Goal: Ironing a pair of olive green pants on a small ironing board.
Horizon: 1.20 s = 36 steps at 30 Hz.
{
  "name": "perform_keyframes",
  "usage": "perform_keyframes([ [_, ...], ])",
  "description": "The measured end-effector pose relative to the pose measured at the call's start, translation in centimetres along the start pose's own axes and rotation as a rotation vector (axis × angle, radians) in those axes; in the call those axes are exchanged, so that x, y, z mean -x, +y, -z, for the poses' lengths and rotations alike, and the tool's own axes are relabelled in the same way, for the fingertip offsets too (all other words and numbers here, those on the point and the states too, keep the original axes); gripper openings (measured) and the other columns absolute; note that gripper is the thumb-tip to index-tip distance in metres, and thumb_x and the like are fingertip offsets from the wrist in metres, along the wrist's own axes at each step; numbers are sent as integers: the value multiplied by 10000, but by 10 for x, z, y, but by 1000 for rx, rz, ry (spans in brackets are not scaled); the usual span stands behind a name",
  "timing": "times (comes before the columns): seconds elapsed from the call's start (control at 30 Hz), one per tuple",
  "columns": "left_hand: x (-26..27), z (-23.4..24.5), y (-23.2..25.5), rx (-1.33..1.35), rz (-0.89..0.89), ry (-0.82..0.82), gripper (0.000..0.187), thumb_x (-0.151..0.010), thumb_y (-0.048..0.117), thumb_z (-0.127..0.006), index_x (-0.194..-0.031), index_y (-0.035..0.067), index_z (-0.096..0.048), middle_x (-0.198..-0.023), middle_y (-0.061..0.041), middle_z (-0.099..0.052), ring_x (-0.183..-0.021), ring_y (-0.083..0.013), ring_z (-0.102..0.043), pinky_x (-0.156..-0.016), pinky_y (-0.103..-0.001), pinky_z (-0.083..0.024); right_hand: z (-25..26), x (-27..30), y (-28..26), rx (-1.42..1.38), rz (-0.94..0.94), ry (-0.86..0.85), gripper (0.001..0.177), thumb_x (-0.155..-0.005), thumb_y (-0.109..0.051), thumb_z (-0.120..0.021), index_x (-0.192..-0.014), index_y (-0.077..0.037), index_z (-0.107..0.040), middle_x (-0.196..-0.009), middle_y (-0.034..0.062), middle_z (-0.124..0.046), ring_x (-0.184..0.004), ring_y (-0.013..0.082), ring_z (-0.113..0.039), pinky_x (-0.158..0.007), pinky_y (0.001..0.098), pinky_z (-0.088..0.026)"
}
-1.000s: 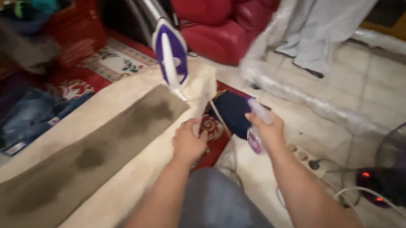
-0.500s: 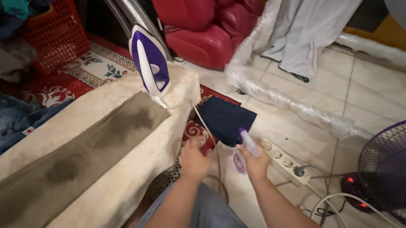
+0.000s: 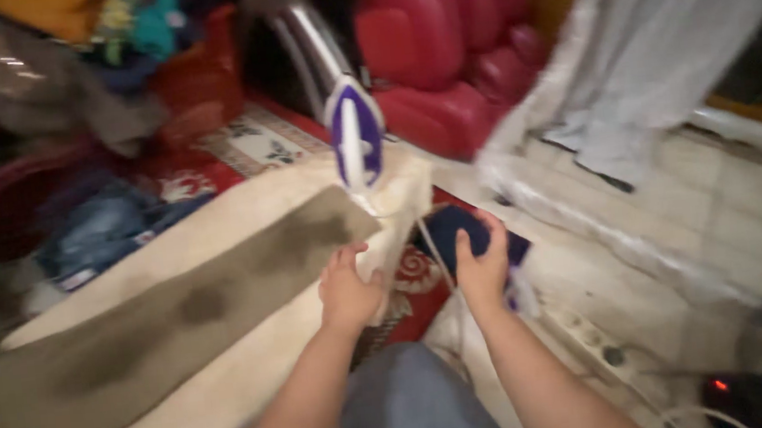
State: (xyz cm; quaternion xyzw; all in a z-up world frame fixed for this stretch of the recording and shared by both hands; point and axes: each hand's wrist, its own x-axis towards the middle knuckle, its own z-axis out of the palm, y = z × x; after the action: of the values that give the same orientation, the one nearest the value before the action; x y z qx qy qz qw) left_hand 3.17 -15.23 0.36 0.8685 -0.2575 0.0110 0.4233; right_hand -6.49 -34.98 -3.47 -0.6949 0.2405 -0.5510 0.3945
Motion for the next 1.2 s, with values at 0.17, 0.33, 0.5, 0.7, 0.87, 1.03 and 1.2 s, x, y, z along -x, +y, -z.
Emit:
perform_keyframes([
  [0.17,-1,68,-72,-48,33,140,465,-764,260,-773,-1209,187,-659,-1294,-108,-633,-1247,-359,-553,-1031,-483,-445,-131,-19,44,-97,-38,-238,396,-922,-133,-729,-1271,-33,-572,-1223,174,-693,-1172,287,-670,-1038,386,-507],
  [0.33,8,139,-168,-57,111,290,467,-770,301,-773,-1202,150,-682,-1258,-132,-671,-1160,-343,-636,-985,-431,-516,-216,-42,31,55,-6,-324,519,-854,-158,-791,-1292,-25,-547,-1239,229,-647,-1220,361,-610,-1004,428,-475],
  [0.5,31,203,-248,-113,317,372,425,-774,288,-788,-1173,154,-736,-1213,-148,-705,-1152,-353,-654,-1000,-437,-522,-232,-53,-8,162,-223,-414,475,-963,-226,-684,-1375,-60,-517,-1255,247,-697,-1186,414,-660,-997,465,-499],
  [0.7,54,217,-311,-156,333,342,546,-772,295,-785,-1280,128,-675,-1273,-151,-691,-1204,-342,-643,-1041,-418,-515,-249,-99,16,122,275,-309,526,-967,-176,-698,-1425,-10,-499,-1248,304,-651,-1153,457,-654,-995,487,-505],
  [0.87,38,201,-289,-269,278,292,628,-746,321,-795,-1331,142,-651,-1461,-122,-556,-1354,-320,-505,-1092,-432,-416,-206,-93,-145,357,59,-374,441,-924,-366,-752,-1305,-153,-687,-1160,213,-716,-1075,419,-676,-922,492,-521],
  [1.03,11,189,-255,-275,299,240,579,-784,370,-789,-1293,131,-652,-1480,-131,-539,-1374,-329,-502,-1132,-416,-417,-186,-75,-227,596,-143,-630,468,-790,-573,-796,-1218,-387,-756,-1062,77,-774,-924,271,-742,-822,422,-570],
  [1.2,5,195,-257,-277,270,308,470,-843,263,-710,-1296,153,-649,-1470,-133,-543,-1348,-360,-499,-1070,-479,-406,-193,-34,-223,697,190,-1046,569,-705,-718,-729,-1201,-439,-746,-1000,12,-796,-823,181,-773,-788,369,-590],
])
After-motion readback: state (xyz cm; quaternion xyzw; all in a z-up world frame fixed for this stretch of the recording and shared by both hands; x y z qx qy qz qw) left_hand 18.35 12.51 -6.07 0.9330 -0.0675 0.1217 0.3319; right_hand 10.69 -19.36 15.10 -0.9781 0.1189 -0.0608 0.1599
